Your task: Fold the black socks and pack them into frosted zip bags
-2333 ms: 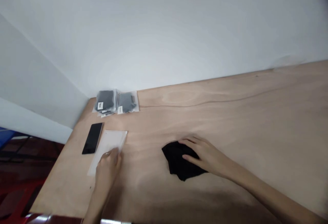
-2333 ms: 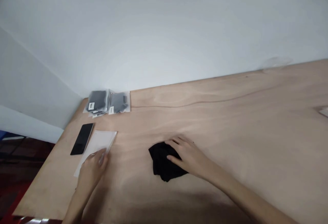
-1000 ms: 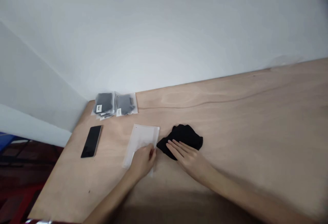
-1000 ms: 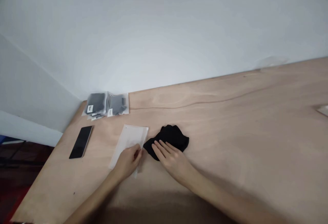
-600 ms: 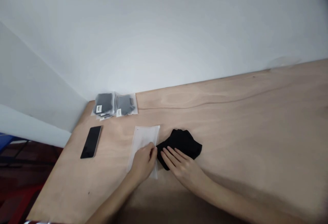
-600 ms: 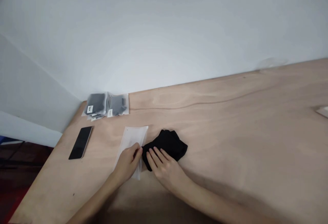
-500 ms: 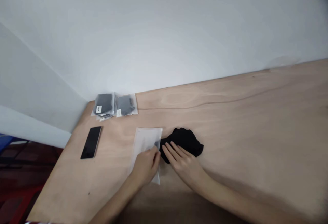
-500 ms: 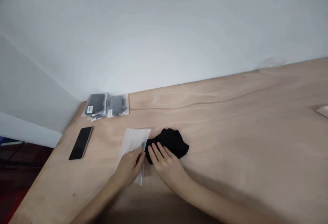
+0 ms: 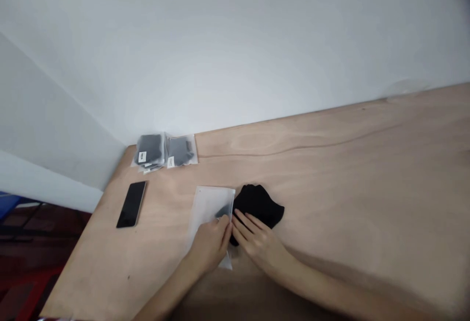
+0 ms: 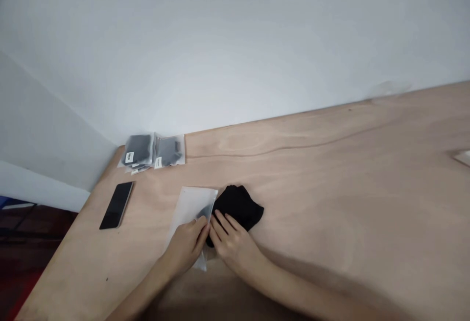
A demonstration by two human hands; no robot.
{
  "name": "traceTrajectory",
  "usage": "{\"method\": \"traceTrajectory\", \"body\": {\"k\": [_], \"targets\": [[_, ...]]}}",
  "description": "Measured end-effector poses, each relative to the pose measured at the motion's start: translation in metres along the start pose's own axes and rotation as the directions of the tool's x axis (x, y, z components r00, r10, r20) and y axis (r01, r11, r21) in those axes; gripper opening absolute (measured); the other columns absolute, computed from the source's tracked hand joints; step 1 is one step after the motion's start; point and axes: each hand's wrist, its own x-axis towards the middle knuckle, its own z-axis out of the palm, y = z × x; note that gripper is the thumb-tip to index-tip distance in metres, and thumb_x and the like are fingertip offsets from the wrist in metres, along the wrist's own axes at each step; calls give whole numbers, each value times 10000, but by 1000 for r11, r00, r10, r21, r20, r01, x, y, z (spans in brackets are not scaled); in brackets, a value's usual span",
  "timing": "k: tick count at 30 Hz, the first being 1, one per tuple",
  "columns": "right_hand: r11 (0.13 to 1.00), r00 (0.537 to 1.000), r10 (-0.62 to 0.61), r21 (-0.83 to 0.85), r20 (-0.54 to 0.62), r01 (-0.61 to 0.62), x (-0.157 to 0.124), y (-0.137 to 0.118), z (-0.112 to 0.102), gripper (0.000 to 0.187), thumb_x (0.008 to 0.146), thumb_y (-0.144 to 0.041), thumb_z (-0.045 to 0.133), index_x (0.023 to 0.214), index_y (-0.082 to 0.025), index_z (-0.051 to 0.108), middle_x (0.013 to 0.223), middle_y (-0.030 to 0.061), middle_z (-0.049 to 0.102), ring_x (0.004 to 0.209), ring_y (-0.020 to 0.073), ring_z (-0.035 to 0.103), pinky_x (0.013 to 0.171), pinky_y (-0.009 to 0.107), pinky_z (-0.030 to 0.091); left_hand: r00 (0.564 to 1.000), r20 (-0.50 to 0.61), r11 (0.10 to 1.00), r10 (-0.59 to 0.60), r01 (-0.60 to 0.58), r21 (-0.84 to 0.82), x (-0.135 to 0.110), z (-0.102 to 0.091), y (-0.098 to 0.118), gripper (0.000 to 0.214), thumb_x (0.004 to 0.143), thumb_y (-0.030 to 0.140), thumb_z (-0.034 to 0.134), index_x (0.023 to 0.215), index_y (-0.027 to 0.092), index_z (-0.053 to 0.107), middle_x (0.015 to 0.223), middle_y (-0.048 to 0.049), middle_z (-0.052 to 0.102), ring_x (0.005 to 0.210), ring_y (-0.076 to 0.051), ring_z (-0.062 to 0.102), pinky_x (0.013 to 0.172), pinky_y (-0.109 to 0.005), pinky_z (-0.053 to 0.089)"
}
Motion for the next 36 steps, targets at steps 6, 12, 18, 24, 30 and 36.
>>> {"method": "traceTrajectory", "body": {"k": [6,12,18,24,30,36], "targets": [[994,994,-87,65,65,83,0,-6,-7,326,976,-220,576,1254,-104,700,1222,143,748,1289,291,602,1131,462,460,1000,-9,997,18,-17,80,1,4,-1,239,1060,212,372,1017,191,606,853,-75,703,764,-229,693,674,-301,521],[989,983,20,139,181,-45,5,0,-10,336,994,-282,568,1293,-180,685,1329,105,702,1426,354,458,1170,691,321,992,-118,980,44,-20,196,0,9,4,187,991,115,462,959,157,641,1079,-162,663,1026,-346,631,846,-504,541],[982,973,119,121,198,-144,20,-8,8,340,954,-192,601,1270,-120,704,1358,194,665,1423,407,447,1147,671,357,929,-346,991,129,-105,87,-1,19,-6,194,1015,138,433,1040,158,625,1285,-187,624,1258,-344,580,998,-523,543],[954,965,-111,298,238,36,12,-8,-20,323,977,-289,580,1276,-221,681,1186,38,759,1352,257,530,1236,483,303,965,-239,991,111,-125,-45,-5,23,-19,233,1051,143,365,1064,180,595,1486,-145,563,1436,-305,476,1174,-602,396],[967,970,121,196,212,-163,-9,10,-32,664,866,-234,652,1510,-233,487,1626,179,381,1525,471,196,1106,842,105,956,-294,994,7,-38,-101,-9,27,-12,315,1003,194,451,1304,178,541,1415,-167,623,1360,-297,565,1128,-533,477],[962,968,210,148,139,-230,-16,11,-10,734,805,-242,755,1498,-227,515,1651,177,331,1529,494,148,1099,727,361,973,-219,996,-79,88,31,3,31,-1,657,862,174,543,1504,76,441,1511,-217,524,1413,-360,498,1144,-567,449]]}}
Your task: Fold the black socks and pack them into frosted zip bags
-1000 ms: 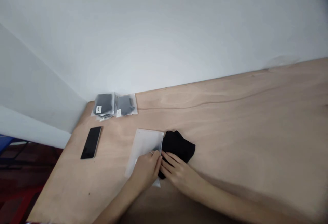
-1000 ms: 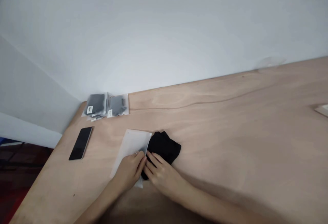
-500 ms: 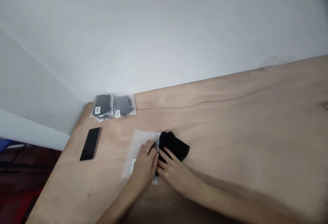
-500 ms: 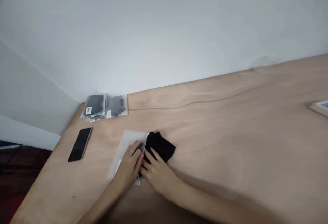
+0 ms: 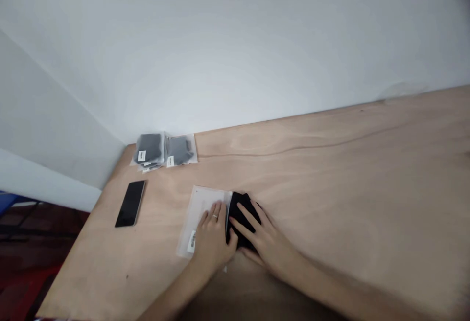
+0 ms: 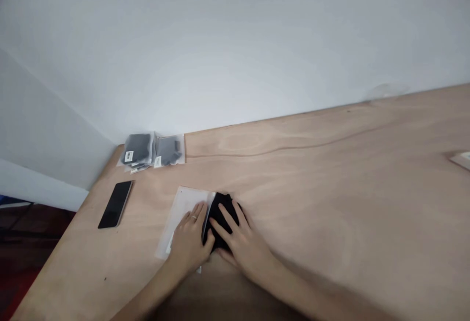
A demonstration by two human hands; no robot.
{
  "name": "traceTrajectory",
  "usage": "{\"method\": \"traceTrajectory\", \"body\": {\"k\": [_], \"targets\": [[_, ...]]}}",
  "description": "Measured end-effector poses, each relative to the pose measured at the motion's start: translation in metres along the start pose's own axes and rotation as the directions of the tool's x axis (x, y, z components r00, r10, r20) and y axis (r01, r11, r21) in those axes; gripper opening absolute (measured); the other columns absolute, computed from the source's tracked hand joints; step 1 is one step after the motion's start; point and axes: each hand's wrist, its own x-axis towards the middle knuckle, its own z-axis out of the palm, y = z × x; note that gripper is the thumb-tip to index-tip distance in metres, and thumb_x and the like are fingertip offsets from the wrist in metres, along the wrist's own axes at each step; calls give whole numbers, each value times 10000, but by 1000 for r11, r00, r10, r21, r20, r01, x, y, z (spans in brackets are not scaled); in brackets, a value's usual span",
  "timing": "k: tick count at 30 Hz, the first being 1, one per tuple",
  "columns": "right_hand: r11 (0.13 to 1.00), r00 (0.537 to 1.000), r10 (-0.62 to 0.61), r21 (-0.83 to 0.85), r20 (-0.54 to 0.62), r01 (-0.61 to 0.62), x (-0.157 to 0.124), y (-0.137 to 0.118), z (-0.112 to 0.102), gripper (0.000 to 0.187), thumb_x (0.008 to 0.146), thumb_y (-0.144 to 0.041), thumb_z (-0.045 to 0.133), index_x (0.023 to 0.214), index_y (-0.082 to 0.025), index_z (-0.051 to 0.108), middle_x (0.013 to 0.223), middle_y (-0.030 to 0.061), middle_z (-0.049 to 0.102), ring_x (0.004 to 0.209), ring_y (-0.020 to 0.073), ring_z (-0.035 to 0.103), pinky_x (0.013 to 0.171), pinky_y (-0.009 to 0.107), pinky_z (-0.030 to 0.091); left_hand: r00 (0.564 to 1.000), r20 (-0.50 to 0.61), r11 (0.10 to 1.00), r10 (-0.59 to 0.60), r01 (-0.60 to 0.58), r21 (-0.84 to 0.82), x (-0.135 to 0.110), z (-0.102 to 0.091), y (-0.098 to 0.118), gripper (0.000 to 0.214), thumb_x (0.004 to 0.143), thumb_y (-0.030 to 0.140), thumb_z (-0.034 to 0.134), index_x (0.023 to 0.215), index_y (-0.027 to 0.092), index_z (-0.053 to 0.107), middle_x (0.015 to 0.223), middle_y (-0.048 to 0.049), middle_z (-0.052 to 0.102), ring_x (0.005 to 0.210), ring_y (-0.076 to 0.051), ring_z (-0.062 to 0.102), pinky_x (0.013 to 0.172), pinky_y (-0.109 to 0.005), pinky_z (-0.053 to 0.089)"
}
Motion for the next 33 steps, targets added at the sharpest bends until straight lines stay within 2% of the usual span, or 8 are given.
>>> {"method": "traceTrajectory", "body": {"k": [4,8,15,21,24,27,30,33], "targets": [[999,998,-38,-15,-50,38,0,-2,9,566,836,-176,692,1396,-154,614,1541,158,512,1458,441,373,1092,620,470,1000,-16,1000,-13,13,11,7,3,-1,509,957,102,383,1440,96,540,1467,-170,584,1388,-298,539,1133,-532,475],[991,990,-130,8,-57,131,-1,-7,9,497,877,-234,689,1360,-131,639,1472,145,587,1354,395,521,1068,559,524,995,-100,998,30,-36,-51,5,4,-6,472,1019,130,345,1451,102,533,1465,-166,585,1389,-279,540,1127,-516,490],[941,941,-329,54,-75,333,13,-10,8,293,931,-326,702,1153,-140,744,1177,115,751,1366,315,518,1152,474,457,968,-143,973,206,-218,-74,-2,-3,-9,538,1039,120,332,1574,164,365,1564,-132,477,1488,-271,399,1204,-625,335],[937,937,-342,58,-67,346,31,-4,14,216,939,-311,700,1062,-146,765,1113,113,768,1337,295,543,1182,490,410,951,-70,949,301,-306,-74,-5,-8,-16,580,1037,132,364,1611,188,298,1577,-130,463,1521,-282,334,1210,-635,305],[942,944,-327,60,-53,330,34,-4,6,313,935,-414,696,1102,-156,756,1173,111,753,1384,322,498,1193,528,383,952,-29,949,304,-306,-73,-6,-9,-17,579,1046,146,358,1618,198,285,1601,-124,429,1541,-273,283,1222,-611,291],[956,956,-290,40,-49,292,21,-10,-10,443,952,-419,663,1280,-121,684,1305,134,700,1456,351,405,1222,560,314,976,-15,975,216,-217,-57,-7,-10,-17,558,1068,185,334,1622,232,280,1651,-112,339,1561,-286,216,1214,-617,291],[982,982,-187,-35,-35,186,-9,-22,-22,626,899,-289,701,1476,-115,532,1540,181,509,1527,385,260,1221,578,288,991,1,991,134,-134,-17,-8,-9,-16,559,1072,248,370,1623,261,281,1693,-119,221,1569,-336,145,1199,-655,278],[991,990,-132,-12,50,133,-36,-34,-22,946,772,-352,818,1589,-170,378,1654,211,299,1539,463,144,1163,617,360,994,11,993,112,-113,25,-9,-7,-14,581,1063,245,387,1630,271,263,1706,-137,157,1569,-360,106,1191,-666,277]]}}
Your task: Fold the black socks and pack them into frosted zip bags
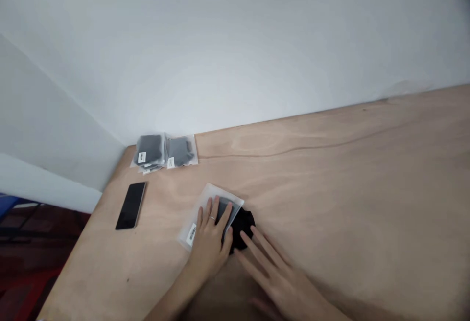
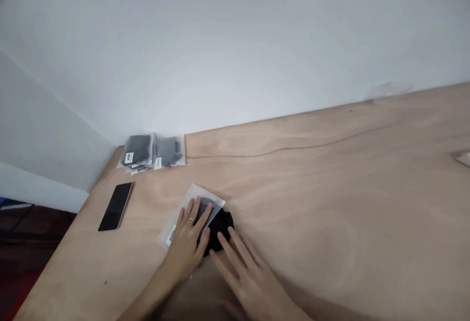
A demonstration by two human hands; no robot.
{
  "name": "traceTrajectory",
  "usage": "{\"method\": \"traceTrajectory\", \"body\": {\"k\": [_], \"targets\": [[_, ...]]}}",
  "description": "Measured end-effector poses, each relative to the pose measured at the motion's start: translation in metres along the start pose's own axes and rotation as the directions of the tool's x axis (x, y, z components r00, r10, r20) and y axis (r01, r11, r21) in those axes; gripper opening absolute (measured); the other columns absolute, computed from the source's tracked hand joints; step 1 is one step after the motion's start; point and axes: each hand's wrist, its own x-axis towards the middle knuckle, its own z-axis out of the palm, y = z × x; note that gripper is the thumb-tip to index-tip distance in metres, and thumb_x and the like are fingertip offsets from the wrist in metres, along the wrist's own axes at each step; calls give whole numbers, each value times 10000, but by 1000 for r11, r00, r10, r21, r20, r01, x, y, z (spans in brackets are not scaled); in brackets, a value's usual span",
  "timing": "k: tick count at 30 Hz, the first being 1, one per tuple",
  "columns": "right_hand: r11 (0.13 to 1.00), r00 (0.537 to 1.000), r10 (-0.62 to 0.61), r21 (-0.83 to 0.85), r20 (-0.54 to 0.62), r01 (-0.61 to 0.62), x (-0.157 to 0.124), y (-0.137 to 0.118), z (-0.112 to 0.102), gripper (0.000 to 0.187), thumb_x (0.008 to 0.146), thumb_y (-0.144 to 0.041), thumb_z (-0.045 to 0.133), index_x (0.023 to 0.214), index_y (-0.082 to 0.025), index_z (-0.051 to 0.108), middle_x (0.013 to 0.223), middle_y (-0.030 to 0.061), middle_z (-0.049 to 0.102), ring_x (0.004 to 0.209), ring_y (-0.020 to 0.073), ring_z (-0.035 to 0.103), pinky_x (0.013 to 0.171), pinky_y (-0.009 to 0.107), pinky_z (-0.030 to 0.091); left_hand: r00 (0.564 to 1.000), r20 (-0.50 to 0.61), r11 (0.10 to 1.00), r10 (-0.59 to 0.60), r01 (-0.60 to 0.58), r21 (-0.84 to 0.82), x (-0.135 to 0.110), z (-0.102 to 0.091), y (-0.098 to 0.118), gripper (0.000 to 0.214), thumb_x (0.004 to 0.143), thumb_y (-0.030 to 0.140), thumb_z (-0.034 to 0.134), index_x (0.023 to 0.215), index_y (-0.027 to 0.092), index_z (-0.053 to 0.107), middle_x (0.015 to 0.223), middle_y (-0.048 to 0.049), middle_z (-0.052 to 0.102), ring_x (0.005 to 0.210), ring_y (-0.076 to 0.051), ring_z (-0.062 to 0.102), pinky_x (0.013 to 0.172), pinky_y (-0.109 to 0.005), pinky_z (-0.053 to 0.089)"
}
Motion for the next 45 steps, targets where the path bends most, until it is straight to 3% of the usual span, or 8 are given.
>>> {"method": "traceTrajectory", "body": {"k": [5,12,20,24,29,39,42,45], "targets": [[980,983,-15,195,180,-21,2,-3,13,1096,695,-569,863,1602,-221,356,1676,213,228,1522,505,140,1151,678,345,997,19,993,72,-74,91,1,1,1,666,1020,142,397,1645,259,198,1706,-147,138,1571,-373,93,1179,-698,257],[958,978,-81,286,191,24,52,25,21,876,840,-680,683,1477,-95,542,1517,267,499,1507,439,281,1202,660,250,990,23,976,142,-144,162,2,4,0,699,997,133,417,1647,255,192,1701,-127,193,1563,-378,171,1174,-693,264],[938,976,-124,342,177,57,72,38,2,561,907,-582,661,1326,-210,689,1455,151,598,1462,336,396,1234,570,234,983,21,972,183,-185,144,8,-4,-13,619,1050,315,454,1633,291,245,1693,-142,223,1551,-379,221,1165,-666,293],[892,992,126,439,-12,-108,56,55,-13,329,979,-293,573,1288,-243,674,1367,93,658,1324,246,549,1129,435,432,994,-7,984,114,-111,142,18,-6,-30,595,1045,376,486,1611,301,320,1691,-165,218,1546,-397,223,1147,-652,324],[822,884,453,438,-113,-365,66,81,3,228,1003,-268,476,1059,-181,678,1022,139,703,1005,295,642,880,480,537,997,-56,980,58,-46,196,23,8,-32,685,983,384,597,1607,285,333,1684,-198,221,1537,-437,216,1120,-673,326],[667,866,499,643,-10,-377,99,84,14,271,988,-417,491,797,-229,533,728,17,607,667,193,573,640,332,494,996,-87,1000,23,-22,8,32,-29,-10,502,1016,347,507,1499,214,512,1325,-203,588,1223,-372,551,996,-551,485],[575,868,495,742,21,-346,104,82,6,279,971,-487,516,868,-230,545,742,-2,619,666,172,591,620,295,491,993,-72,969,88,-102,-223,57,-39,-12,383,979,217,524,1342,192,644,1332,-181,617,1261,-340,545,1059,-520,443],[492,854,519,806,33,-330,111,81,3,279,950,-512,533,950,-234,526,805,10,641,728,182,619,667,312,511,995,1,902,96,-87,-422,79,-38,-17,206,962,196,555,1028,197,750,1000,-79,751,956,-241,683,894,-360,529]]}}
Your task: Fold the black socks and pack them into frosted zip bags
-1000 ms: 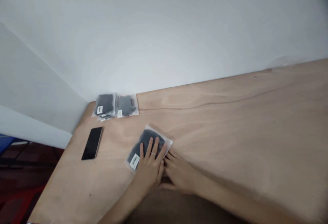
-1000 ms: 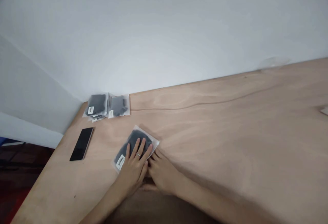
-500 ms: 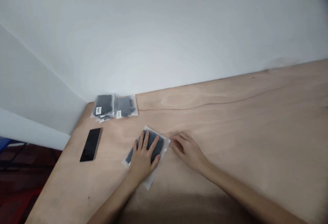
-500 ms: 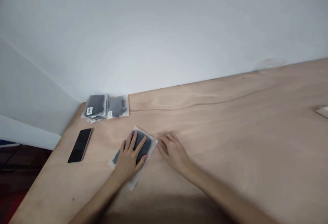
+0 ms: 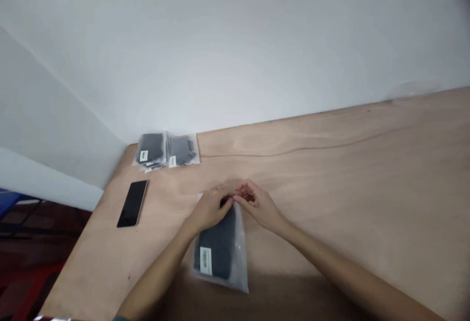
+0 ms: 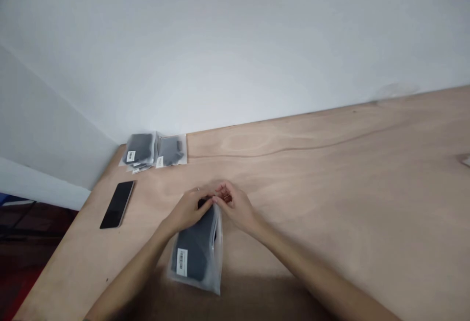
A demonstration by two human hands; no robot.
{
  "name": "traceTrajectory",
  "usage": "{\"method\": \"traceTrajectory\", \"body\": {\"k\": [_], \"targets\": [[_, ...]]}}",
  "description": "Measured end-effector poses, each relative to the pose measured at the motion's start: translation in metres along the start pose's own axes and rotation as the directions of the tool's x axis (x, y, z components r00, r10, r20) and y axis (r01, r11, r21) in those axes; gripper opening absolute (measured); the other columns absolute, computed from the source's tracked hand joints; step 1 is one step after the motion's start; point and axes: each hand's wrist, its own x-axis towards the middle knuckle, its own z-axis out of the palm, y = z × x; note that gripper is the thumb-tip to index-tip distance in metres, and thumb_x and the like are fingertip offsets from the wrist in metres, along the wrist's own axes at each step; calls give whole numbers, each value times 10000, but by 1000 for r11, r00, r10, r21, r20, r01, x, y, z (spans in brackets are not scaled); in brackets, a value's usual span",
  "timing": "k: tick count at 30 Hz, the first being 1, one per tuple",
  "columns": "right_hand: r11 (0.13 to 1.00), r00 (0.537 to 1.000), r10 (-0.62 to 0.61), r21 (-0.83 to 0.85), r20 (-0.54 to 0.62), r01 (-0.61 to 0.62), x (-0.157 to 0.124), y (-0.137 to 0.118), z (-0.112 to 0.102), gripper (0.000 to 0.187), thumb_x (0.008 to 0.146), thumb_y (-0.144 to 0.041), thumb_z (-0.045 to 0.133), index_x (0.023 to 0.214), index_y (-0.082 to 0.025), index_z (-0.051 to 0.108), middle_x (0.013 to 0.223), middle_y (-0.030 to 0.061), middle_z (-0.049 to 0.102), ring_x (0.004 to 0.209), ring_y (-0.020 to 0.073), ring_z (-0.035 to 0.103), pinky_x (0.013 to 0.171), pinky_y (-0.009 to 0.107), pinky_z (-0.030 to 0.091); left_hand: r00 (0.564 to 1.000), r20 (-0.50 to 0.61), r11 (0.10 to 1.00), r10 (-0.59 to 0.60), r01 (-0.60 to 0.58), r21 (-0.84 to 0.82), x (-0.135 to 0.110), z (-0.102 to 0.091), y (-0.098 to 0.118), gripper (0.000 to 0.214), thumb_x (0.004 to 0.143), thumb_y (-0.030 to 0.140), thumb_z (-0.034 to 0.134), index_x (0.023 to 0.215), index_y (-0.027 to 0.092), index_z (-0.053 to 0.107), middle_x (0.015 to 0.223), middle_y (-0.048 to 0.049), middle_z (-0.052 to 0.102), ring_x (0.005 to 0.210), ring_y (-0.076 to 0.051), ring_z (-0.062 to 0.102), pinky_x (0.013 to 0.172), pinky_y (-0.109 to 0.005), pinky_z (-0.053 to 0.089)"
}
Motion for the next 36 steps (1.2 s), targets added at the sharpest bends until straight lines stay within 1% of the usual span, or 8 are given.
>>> {"method": "traceTrajectory", "body": {"k": [7,14,19,23,26,28,31,36], "targets": [[984,991,95,140,91,-107,-1,5,12,278,864,-469,639,855,-243,478,757,-14,597,721,173,597,685,319,511,982,-145,992,-121,113,-62,6,3,-14,217,942,234,575,770,178,694,744,-22,728,695,-176,667,679,-255,510],[944,898,220,148,382,-294,-68,-14,11,183,790,-229,672,793,-242,490,674,-31,588,631,153,567,604,274,449,924,-309,970,-224,242,23,6,-21,-38,281,977,300,501,782,170,658,745,-20,698,671,-155,637,644,-236,488],[938,867,246,121,434,-326,-87,-19,-2,232,787,-253,652,985,-249,531,752,-32,585,677,160,568,644,287,456,897,-342,924,-279,348,157,-10,-44,-54,265,982,354,501,884,197,690,878,-37,742,828,-190,685,771,-269,524],[951,894,231,106,383,-291,-83,-6,-10,292,879,-362,608,1127,-248,505,770,-32,535,682,164,531,644,296,431,764,-494,745,-416,597,296,-50,-85,-80,359,932,380,527,1151,135,671,1206,-184,695,1202,-355,595,1032,-470,441],[955,910,231,100,343,-280,-85,5,-11,286,923,-407,582,1149,-242,521,768,-32,501,660,158,496,605,287,396,598,-608,513,-523,790,335,-86,-116,-103,639,879,462,540,1337,17,549,1380,-343,535,1313,-524,455,1031,-667,351],[954,916,236,101,324,-282,-87,9,-9,286,941,-425,575,1156,-240,536,768,-33,485,647,151,476,596,285,384,522,-621,393,-584,852,346,-104,-131,-116,762,825,539,563,1334,-28,535,1344,-385,535,1281,-571,463,989,-696,363],[948,913,245,115,327,-296,-90,13,-7,306,953,-444,588,1175,-239,544,782,-35,474,638,138,454,591,281,371,480,-576,307,-662,874,376,-116,-142,-132,775,771,647,552,1205,10,634,1224,-340,626,1176,-537,570,935,-619,448],[935,907,235,173,350,-309,-90,18,-7,308,974,-456,595,1189,-244,537,801,-32,476,671,133,463,588,267,355,486,-550,271,-679,863,427,-114,-140,-145,752,750,686,511,1090,38,683,1105,-271,674,1061,-451,656,867,-484,515]]}}
